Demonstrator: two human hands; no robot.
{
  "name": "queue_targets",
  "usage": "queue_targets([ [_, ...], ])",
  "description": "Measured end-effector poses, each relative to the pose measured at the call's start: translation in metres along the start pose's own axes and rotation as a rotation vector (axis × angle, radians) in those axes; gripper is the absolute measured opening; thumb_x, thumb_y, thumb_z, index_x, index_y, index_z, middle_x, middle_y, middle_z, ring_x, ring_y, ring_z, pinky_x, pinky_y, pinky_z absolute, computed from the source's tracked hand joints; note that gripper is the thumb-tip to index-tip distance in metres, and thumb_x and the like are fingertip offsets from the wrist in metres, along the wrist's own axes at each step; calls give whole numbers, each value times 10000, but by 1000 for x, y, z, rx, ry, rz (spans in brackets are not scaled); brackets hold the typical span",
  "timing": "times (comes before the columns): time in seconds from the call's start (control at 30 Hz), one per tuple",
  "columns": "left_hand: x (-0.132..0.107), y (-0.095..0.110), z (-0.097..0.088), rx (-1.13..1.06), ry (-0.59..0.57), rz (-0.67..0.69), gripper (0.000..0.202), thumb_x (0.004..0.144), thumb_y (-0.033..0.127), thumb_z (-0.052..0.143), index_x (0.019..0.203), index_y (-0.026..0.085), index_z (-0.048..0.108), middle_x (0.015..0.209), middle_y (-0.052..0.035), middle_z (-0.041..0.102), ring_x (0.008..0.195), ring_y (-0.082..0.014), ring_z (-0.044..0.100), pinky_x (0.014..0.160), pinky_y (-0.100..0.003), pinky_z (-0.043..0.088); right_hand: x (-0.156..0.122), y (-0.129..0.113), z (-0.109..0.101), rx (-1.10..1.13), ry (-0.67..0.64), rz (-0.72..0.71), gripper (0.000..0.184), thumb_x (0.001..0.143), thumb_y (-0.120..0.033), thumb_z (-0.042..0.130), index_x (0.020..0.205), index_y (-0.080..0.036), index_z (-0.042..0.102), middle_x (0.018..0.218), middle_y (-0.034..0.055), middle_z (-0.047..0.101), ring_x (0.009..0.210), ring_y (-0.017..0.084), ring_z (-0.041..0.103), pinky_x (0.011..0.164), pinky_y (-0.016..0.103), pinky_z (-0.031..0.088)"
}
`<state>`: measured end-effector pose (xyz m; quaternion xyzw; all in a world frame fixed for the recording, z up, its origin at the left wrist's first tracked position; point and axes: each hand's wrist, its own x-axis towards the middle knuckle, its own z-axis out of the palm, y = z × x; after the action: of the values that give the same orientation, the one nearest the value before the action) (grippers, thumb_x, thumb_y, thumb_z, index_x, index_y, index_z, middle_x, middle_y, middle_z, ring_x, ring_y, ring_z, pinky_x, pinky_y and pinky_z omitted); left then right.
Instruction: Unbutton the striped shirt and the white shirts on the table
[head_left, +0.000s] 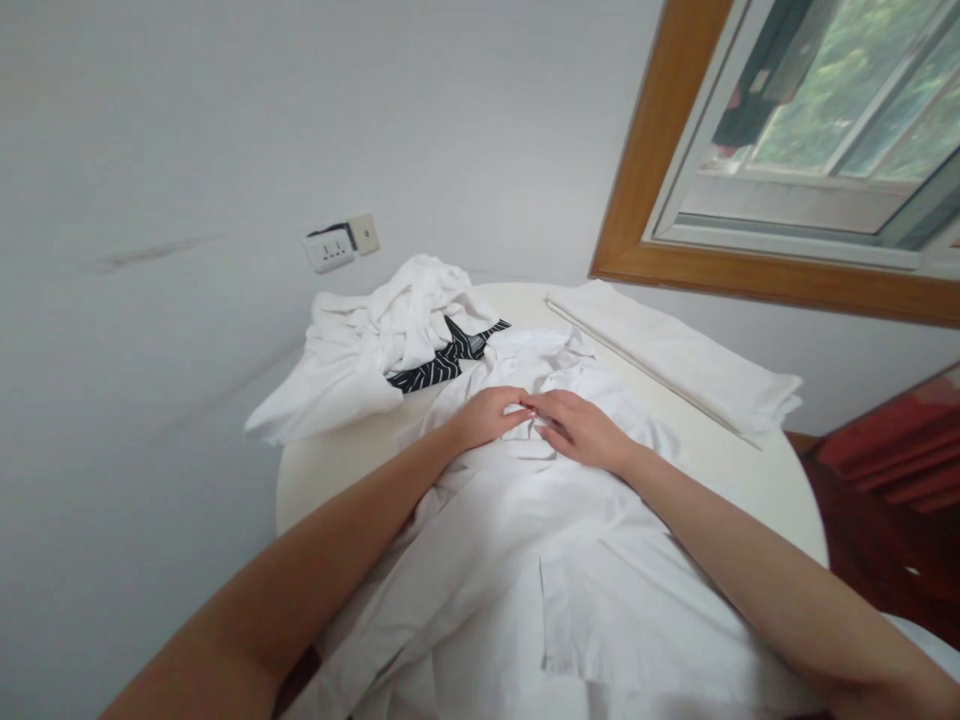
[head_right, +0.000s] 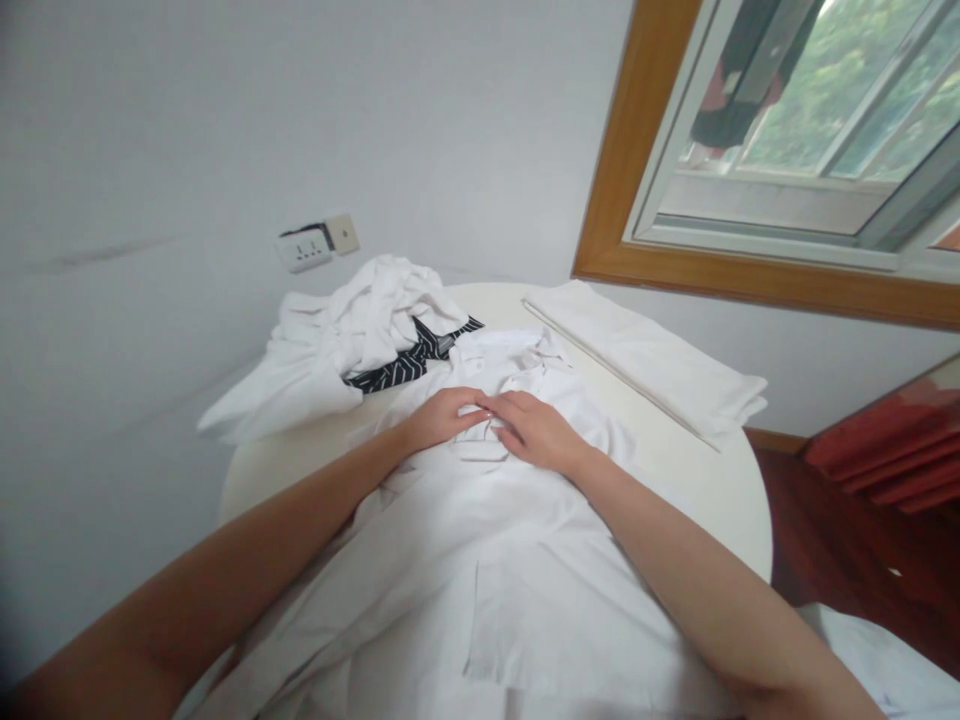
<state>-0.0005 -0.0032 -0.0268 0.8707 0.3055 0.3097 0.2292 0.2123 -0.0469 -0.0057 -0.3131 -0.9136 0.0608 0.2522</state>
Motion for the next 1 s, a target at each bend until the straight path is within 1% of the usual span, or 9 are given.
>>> queue_targets([
  [0.13, 1, 2, -4, -20, -38, -46, 257, 866, 404, 549, 891, 183, 676, 916, -26, 717, 881, -170, 643, 831, -268, 471, 0, 4, 10, 64, 29, 103, 298, 902, -290, 519, 1187, -206, 539, 947, 61, 606, 799, 170, 566, 746, 293, 468],
  [0.23, 1, 3, -7, -20, -45, -46, 253, 864, 410, 553, 845, 186, 668, 857, -9, 706, 834, -156, 636, 803, -257, 466, 1, 6, 12, 37, 16, 132, 154, 900, -297, 523, 1002, -201, 588, 834, 34, 578, 737, 159, 542, 690, 265, 433],
  [0.3, 1, 2, -11, 34, 12, -50, 252, 870, 409, 550, 816, 186, 655, 827, -6, 691, 810, -154, 626, 779, -259, 461, 2, 6, 12, 17, -6, 143, 118, 907, -287, 503, 920, -200, 581, 817, 30, 572, 735, 156, 541, 689, 257, 422],
  [0.4, -1, 1, -20, 214, 165, -15, 277, 894, 426, 525, 801, 187, 631, 813, -18, 672, 809, -162, 607, 788, -279, 445, 2, 9, 6, -55, -22, 185, 120, 919, -267, 465, 923, -202, 566, 871, 44, 596, 788, 168, 557, 716, 259, 421],
  [0.53, -1, 0, -35, 455, 286, 80, 321, 941, 437, 443, 850, 186, 620, 847, -52, 657, 861, -185, 574, 835, -314, 419, -1, 20, -13, -282, 77, 333, 153, 933, -283, 438, 963, -204, 566, 940, 76, 620, 864, 207, 565, 741, 288, 414],
  [0.67, 4, 7, -39, 607, 246, 76, 334, 940, 432, 441, 843, 175, 631, 836, -72, 627, 871, -216, 532, 831, -362, 398, -5, 34, -34, -431, 183, 463, 162, 925, -288, 452, 949, -196, 583, 953, 101, 624, 881, 234, 568, 742, 308, 413],
  [0.8, 6, 36, -29, 600, 254, 100, 298, 925, 426, 472, 970, 209, 671, 1033, -97, 599, 1024, -248, 489, 919, -414, 362, -1, 42, -33, -394, 115, 500, 130, 893, -279, 500, 940, -201, 594, 952, 83, 648, 867, 225, 586, 730, 302, 423],
  [0.9, 2, 58, -16, 517, 135, 230, 340, 907, 473, 492, 1117, 254, 647, 1167, -82, 583, 1125, -247, 461, 1033, -448, 295, 4, 39, -30, -366, 72, 518, 161, 882, -247, 496, 994, -206, 604, 970, 77, 669, 887, 229, 602, 747, 314, 439],
  [1.0, -2, 64, -9, 490, 4, 343, 316, 878, 505, 530, 987, 253, 687, 1136, -56, 617, 1140, -242, 473, 1119, -483, 193, 2, 26, -39, -284, 58, 385, 265, 881, -232, 493, 1118, -203, 608, 1098, 97, 654, 974, 231, 606, 841, 346, 457],
])
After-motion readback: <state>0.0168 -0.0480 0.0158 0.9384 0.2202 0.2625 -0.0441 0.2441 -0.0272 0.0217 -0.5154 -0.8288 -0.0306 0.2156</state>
